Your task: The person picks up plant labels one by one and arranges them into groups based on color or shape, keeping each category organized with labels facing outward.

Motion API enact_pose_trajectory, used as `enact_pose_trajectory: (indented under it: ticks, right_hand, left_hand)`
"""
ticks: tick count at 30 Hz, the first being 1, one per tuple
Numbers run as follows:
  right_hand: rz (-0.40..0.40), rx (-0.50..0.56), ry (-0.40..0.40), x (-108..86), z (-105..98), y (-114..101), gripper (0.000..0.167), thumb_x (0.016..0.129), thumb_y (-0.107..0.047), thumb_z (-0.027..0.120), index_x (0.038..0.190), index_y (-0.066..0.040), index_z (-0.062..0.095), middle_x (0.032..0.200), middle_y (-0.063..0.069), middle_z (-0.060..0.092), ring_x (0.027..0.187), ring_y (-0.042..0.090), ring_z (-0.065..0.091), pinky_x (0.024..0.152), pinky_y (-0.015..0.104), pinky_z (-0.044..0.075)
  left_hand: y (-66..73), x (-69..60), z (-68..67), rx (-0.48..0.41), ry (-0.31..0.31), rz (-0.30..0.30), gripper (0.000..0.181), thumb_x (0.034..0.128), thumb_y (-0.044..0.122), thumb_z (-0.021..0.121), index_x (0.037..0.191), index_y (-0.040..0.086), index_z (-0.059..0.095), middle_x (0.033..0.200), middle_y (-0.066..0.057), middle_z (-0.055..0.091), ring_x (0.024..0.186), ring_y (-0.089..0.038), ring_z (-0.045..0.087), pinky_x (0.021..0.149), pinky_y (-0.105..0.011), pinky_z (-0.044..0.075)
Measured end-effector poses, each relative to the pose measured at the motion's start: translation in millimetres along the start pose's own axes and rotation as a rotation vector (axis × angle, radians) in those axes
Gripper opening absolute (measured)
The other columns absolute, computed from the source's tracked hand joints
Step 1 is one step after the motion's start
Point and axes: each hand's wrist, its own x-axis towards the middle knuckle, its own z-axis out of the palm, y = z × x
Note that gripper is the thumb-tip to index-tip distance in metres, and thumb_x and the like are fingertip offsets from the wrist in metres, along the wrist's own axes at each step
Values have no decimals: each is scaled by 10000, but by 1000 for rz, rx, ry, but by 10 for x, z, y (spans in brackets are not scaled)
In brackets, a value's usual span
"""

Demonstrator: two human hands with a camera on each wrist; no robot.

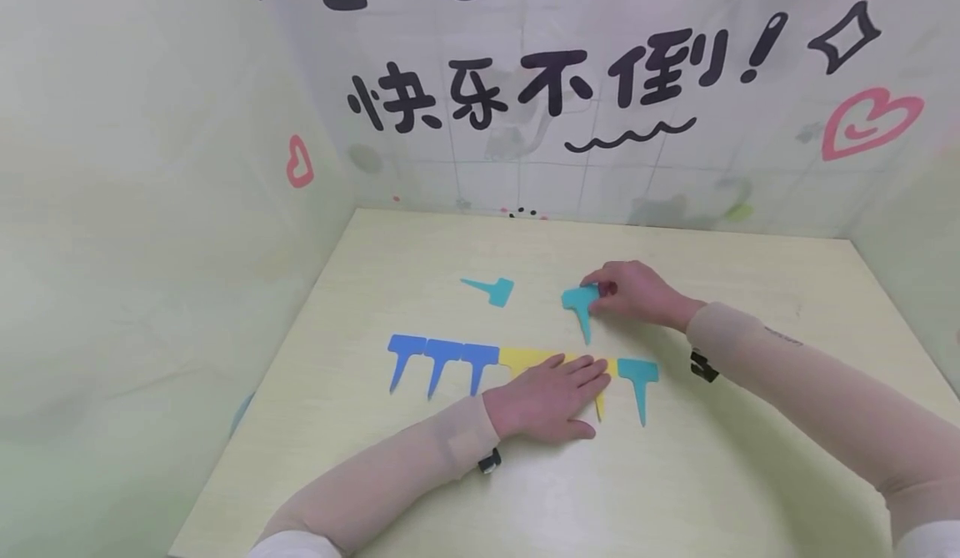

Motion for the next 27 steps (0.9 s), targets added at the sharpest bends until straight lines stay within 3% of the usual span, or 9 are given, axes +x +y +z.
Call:
enact_pose_trajectory:
  ticks: [6, 14, 27]
  right_hand:
    - [-44, -38, 66, -71, -89, 42, 398, 847, -273, 836, 1214, -153, 743, 1075, 48, 658, 982, 255, 605, 867, 444, 497]
    - [-65, -21, 95, -290, -194, 115, 427, 857, -284, 828, 1241, -127, 725, 1331, 168, 578, 1221, 370, 531, 1034, 580, 419]
    - [14, 13, 150, -730, -288, 282, 429, 848, -322, 834, 1243, -191, 731, 1472, 154, 478, 1344, 413, 425, 1070, 625, 358]
  left_hand:
    - [12, -13, -12, 5, -8, -9, 780, 1019, 601, 421, 1626, 175, 179, 1683, 11, 129, 1534, -164, 110, 1226, -405, 172]
    - [23, -22, -14, -15, -4, -11, 784, 1021, 594, 425, 1628, 172, 164, 1686, 7, 109, 1537, -172, 89, 1229, -418, 157]
    - [31, -14, 11, 3, 5, -18, 778, 1023, 599, 411, 1630, 184, 156, 1687, 17, 104, 1537, -164, 90, 1227, -446, 160]
